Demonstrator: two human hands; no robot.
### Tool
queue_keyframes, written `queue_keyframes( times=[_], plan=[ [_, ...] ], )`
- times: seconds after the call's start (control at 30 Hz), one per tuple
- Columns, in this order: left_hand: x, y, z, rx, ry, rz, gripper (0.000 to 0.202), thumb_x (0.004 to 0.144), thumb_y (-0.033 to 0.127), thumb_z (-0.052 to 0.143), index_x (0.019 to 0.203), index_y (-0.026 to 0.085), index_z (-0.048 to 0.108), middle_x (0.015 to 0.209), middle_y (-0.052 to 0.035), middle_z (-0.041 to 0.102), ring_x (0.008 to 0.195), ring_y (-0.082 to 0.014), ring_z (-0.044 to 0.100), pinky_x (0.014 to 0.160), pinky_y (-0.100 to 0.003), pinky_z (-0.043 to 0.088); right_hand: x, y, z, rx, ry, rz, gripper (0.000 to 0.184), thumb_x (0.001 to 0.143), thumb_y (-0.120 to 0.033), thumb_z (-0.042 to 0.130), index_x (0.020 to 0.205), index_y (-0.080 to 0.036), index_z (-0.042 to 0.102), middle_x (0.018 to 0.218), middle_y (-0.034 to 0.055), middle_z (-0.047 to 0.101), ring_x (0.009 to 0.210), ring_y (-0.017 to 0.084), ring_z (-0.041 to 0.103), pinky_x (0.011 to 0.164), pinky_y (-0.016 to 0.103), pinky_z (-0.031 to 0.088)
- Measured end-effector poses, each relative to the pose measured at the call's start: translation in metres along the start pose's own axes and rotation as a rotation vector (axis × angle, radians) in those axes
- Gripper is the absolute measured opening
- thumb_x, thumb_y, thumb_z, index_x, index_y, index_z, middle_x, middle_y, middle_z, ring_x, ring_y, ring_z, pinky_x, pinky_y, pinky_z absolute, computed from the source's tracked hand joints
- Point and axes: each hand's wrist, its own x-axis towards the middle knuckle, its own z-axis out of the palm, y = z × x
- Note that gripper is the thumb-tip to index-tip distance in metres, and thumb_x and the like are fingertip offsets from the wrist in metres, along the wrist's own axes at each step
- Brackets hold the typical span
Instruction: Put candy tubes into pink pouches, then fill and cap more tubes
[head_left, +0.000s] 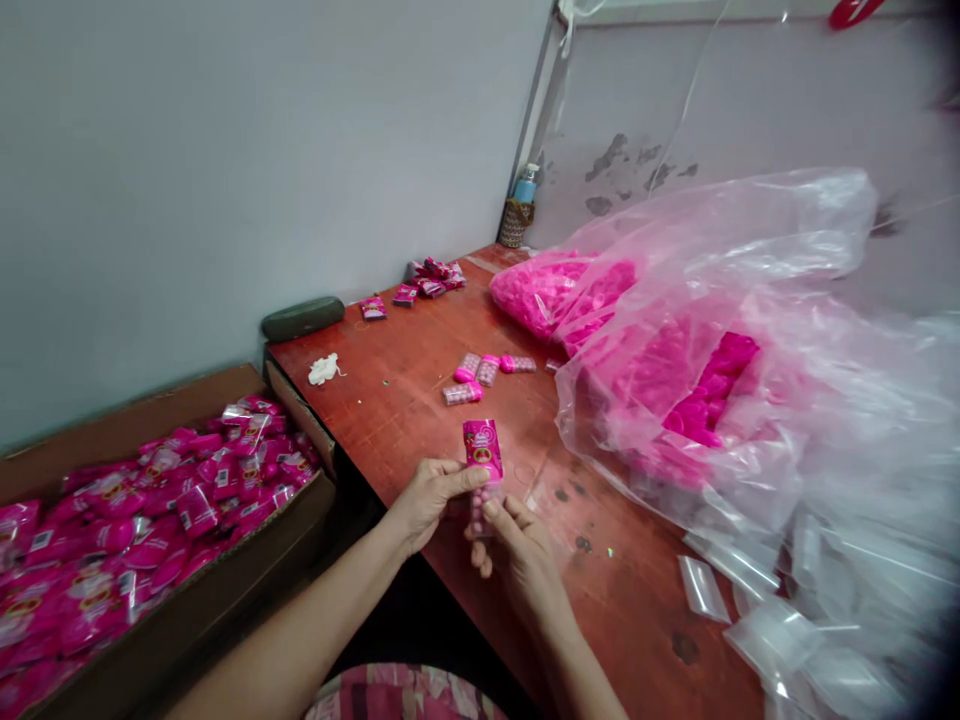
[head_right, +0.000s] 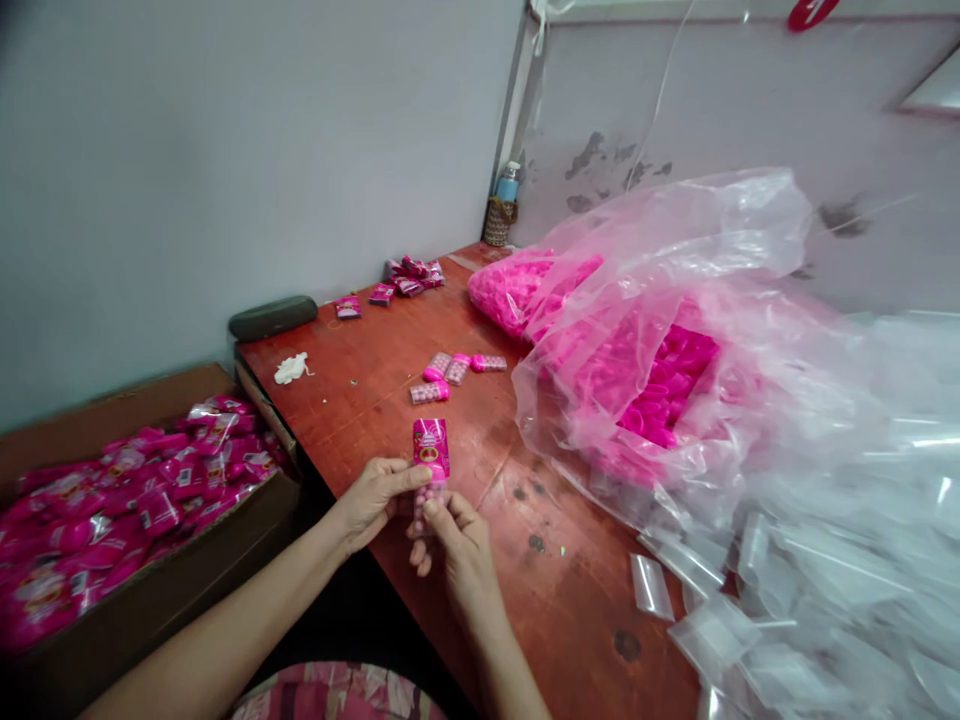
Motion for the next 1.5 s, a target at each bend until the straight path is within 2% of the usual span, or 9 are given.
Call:
queue_keyframes(
  times=[0.13, 0.37, 0.6, 0.77, 0.87, 1.0, 1.1, 1.27, 1.5],
  plan=[
    [0.0, -0.005, 0.005, 0.032, 0.059, 0.067, 0.025, 0.066, 0.032, 0.07, 0.064, 0.008, 0.065, 0.057, -0.0054, 0.061, 0.047, -0.0107, 0.054, 0.046, -0.021, 0.042, -0.001, 0.003, 0.0, -0.232, 0.163, -0.116, 0.024, 0.079, -0.042, 0.057, 0.081, -0.018, 0.055, 0.055, -0.004, 0.054, 0.044, 0.009, 0.05, 0.043, 0.019, 0.039],
    [-0.003, -0.011, 0.009, 0.009, 0.057, 0.059, 0.029, 0.071, 0.034, 0.065, 0.059, 0.008, 0.06, 0.047, -0.0022, 0.053, 0.039, -0.0093, 0.047, 0.04, -0.021, 0.037, 0.003, 0.007, 0.001, 0.059, 0.045, -0.006, 0.027, 0.081, -0.043, 0.053, 0.075, -0.017, 0.051, 0.061, -0.0016, 0.056, 0.038, 0.007, 0.046, 0.035, 0.017, 0.033],
    [0.004, -0.015, 0.008, -0.107, 0.137, 0.077, 0.027, 0.064, 0.032, 0.072, 0.062, 0.008, 0.061, 0.056, -0.0035, 0.059, 0.044, -0.009, 0.051, 0.043, -0.02, 0.04, -0.002, 0.008, 0.002, -0.361, 0.221, -0.137, 0.024, 0.081, -0.042, 0.054, 0.082, -0.018, 0.056, 0.057, -0.0031, 0.055, 0.045, 0.01, 0.05, 0.043, 0.019, 0.039],
    [0.0, -0.014, -0.002, -0.087, -0.023, -0.001, 0.032, 0.067, 0.036, 0.068, 0.058, 0.006, 0.059, 0.046, -0.0018, 0.052, 0.035, -0.0087, 0.045, 0.034, -0.02, 0.034, -0.002, 0.012, 0.006, -0.013, 0.053, -0.053, 0.028, 0.083, -0.045, 0.05, 0.077, -0.018, 0.053, 0.059, -0.0019, 0.057, 0.037, 0.007, 0.046, 0.034, 0.018, 0.034],
    [-0.004, -0.011, -0.007, -0.02, -0.076, -0.022, 0.032, 0.068, 0.036, 0.067, 0.06, 0.006, 0.061, 0.046, -0.0024, 0.053, 0.038, -0.01, 0.048, 0.037, -0.021, 0.037, -0.004, 0.014, 0.008, -0.04, 0.065, -0.049, 0.029, 0.084, -0.044, 0.048, 0.076, -0.017, 0.053, 0.054, -0.0027, 0.055, 0.036, 0.007, 0.045, 0.035, 0.017, 0.034],
    [-0.004, -0.012, -0.002, 0.11, 0.051, 0.045, 0.028, 0.065, 0.035, 0.07, 0.063, 0.008, 0.061, 0.048, -0.0018, 0.056, 0.038, -0.0117, 0.051, 0.037, -0.022, 0.039, -0.004, 0.015, 0.007, -0.341, 0.235, -0.104, 0.026, 0.083, -0.043, 0.051, 0.088, -0.018, 0.056, 0.051, -0.004, 0.054, 0.041, 0.008, 0.05, 0.041, 0.017, 0.039],
    [-0.004, -0.015, 0.004, 0.151, 0.159, 0.098, 0.03, 0.065, 0.038, 0.069, 0.061, 0.01, 0.059, 0.045, -0.0002, 0.054, 0.034, -0.0113, 0.048, 0.032, -0.021, 0.036, -0.001, 0.015, 0.005, -0.245, 0.176, -0.088, 0.027, 0.084, -0.044, 0.05, 0.082, -0.017, 0.056, 0.049, -0.0044, 0.053, 0.038, 0.007, 0.047, 0.039, 0.016, 0.037],
    [-0.009, -0.017, 0.008, 0.019, 0.044, 0.116, 0.034, 0.073, 0.042, 0.061, 0.065, 0.01, 0.057, 0.046, 0.0007, 0.051, 0.033, -0.01, 0.047, 0.033, -0.021, 0.039, 0.003, 0.012, 0.003, 0.04, 0.074, -0.029, 0.03, 0.082, -0.044, 0.052, 0.072, -0.015, 0.053, 0.055, -0.0018, 0.057, 0.034, 0.006, 0.045, 0.033, 0.016, 0.033],
    [-0.009, -0.018, 0.007, -0.102, 0.088, 0.083, 0.03, 0.067, 0.036, 0.069, 0.064, 0.008, 0.057, 0.05, -0.0014, 0.054, 0.037, -0.0095, 0.048, 0.03, -0.02, 0.04, -0.005, 0.01, 0.006, -0.255, 0.165, -0.083, 0.029, 0.082, -0.044, 0.052, 0.077, -0.016, 0.055, 0.051, -0.0031, 0.055, 0.04, 0.008, 0.049, 0.04, 0.017, 0.038]
  ],
)
